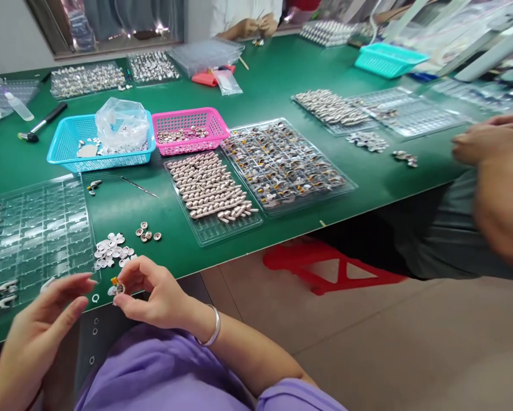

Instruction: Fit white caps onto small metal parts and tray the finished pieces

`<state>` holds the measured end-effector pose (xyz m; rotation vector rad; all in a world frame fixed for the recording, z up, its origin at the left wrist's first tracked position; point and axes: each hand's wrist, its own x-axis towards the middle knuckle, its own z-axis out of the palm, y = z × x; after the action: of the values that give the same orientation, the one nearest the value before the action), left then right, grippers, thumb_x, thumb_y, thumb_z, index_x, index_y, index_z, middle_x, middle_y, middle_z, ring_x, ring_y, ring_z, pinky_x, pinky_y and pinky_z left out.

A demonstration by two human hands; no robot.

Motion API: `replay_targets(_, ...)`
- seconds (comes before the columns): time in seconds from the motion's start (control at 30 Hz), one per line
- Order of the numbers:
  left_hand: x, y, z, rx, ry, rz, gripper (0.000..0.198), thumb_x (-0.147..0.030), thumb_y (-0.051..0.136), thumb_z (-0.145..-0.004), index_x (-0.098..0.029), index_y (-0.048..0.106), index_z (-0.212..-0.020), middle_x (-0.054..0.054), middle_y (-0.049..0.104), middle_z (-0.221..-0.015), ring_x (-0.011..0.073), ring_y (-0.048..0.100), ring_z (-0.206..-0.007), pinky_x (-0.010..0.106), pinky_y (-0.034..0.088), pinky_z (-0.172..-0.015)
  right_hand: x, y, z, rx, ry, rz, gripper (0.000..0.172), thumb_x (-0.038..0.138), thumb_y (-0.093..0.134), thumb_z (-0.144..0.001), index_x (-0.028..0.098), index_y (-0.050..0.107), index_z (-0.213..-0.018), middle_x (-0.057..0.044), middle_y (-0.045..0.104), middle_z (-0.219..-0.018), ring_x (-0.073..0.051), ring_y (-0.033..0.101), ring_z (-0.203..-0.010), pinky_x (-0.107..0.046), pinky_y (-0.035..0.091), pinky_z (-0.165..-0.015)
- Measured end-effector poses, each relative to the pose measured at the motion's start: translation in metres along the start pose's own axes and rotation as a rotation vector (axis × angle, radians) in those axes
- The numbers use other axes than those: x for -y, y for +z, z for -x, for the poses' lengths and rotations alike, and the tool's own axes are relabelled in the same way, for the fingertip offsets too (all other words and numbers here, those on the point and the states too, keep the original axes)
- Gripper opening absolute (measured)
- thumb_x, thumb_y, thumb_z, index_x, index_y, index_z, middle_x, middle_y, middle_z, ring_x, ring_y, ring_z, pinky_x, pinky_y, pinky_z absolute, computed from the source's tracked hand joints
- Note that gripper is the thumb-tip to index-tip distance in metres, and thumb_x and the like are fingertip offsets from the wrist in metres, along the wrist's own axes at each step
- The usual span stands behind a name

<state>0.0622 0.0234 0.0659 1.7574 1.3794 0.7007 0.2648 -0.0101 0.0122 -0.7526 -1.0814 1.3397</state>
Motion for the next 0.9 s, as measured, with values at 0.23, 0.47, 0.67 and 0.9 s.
replay_targets(0.23, -0.005, 0.045, 0.015, 0.087, -0.208, 0.497, 0.013, -0.033, 0.077, -0.076, -0.022, 0.071, -0.080, -0.001, 0.071, -0.079, 0.0139, 0.066, -0.074, 0.019, 0.054, -0.069, 0.007, 0.003, 0.011, -0.020, -0.215, 0.295, 0.017, 0.016, 0.065, -0.079, 0.020, 0.055, -0.093, 0.000, 0.061, -0.081, -0.010, 0.060, -0.067, -0.020, 0.055, -0.064)
replay_targets(0.47, -0.006, 0.046, 0.025, -0.086, -0.020, 0.259, 0.009, -0.025, 0.075, -0.077, -0.021, 0.070, -0.083, 0.000, 0.074, -0.079, 0.0144, 0.070, -0.070, 0.020, 0.058, -0.067, 0.011, 0.006, 0.014, -0.053, -0.408, 0.652, 0.017, 0.009, 0.056, -0.083, 0.021, 0.054, -0.096, 0.000, 0.054, -0.076, -0.011, 0.054, -0.065, -0.021, 0.051, -0.059)
replay_targets(0.67, 0.002, 0.055, 0.035, -0.259, 0.340, -0.115, 0.021, -0.013, 0.070, -0.080, -0.024, 0.065, -0.098, -0.001, 0.073, -0.086, 0.0143, 0.069, -0.074, 0.025, 0.056, -0.075, 0.007, 0.008, 0.018, -0.107, -0.454, 0.847, 0.026, 0.012, 0.051, -0.085, 0.019, 0.048, -0.110, 0.000, 0.055, -0.074, -0.013, 0.052, -0.060, -0.023, 0.049, -0.057)
replay_targets(0.9, 0.006, 0.056, 0.036, -0.253, 0.508, -0.208, 0.034, -0.006, 0.070, -0.078, -0.025, 0.062, -0.105, 0.000, 0.074, -0.091, 0.0147, 0.069, -0.078, 0.027, 0.056, -0.078, 0.010, 0.008, 0.019, -0.091, -0.513, 0.936, 0.012, 0.010, 0.050, -0.087, 0.019, 0.051, -0.094, -0.002, 0.056, -0.072, -0.015, 0.053, -0.063, -0.025, 0.049, -0.057)
